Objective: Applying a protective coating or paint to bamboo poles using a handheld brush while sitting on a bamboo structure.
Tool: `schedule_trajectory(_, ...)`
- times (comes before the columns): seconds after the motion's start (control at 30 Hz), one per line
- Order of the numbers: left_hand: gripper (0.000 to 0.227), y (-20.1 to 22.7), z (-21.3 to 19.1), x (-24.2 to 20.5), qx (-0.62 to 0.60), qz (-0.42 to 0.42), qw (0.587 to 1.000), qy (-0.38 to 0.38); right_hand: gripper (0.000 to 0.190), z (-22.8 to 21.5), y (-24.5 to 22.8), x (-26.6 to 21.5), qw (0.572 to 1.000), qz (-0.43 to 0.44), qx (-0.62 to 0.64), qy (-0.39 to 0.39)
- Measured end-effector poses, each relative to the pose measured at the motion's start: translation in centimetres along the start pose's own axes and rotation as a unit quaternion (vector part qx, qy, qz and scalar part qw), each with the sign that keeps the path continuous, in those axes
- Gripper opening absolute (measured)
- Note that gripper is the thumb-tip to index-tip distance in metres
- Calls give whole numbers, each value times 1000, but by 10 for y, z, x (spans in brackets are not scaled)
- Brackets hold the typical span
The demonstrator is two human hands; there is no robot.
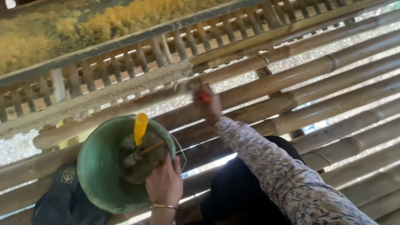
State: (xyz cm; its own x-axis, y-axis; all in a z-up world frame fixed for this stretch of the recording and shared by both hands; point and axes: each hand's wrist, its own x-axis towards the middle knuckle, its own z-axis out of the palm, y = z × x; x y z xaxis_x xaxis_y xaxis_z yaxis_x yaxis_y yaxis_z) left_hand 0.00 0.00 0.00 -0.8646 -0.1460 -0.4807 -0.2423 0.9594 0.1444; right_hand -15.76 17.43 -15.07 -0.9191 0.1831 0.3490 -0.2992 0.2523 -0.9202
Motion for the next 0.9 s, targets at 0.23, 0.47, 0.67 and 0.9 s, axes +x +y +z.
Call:
schedule_trajectory(0.23,47,-2,-4,2,-33,-6,999,-23,46,-17,27,14,962,-18,-270,20)
schedule_trajectory(0.47,54,-14,-11,5,-27,-44,999,-17,10,9,-11,-7,986,-75,-123,-82)
schedule_trajectory(0.67,57,-28,-19,8,-39,-85,996,-14,10,-7,-7,0,971,-104,-197,-81)
schedule_trajectory(0.9,47,-35,-22,-1,-117,-75,990,-22,6,6,-166,-23,989,-61,92,-95)
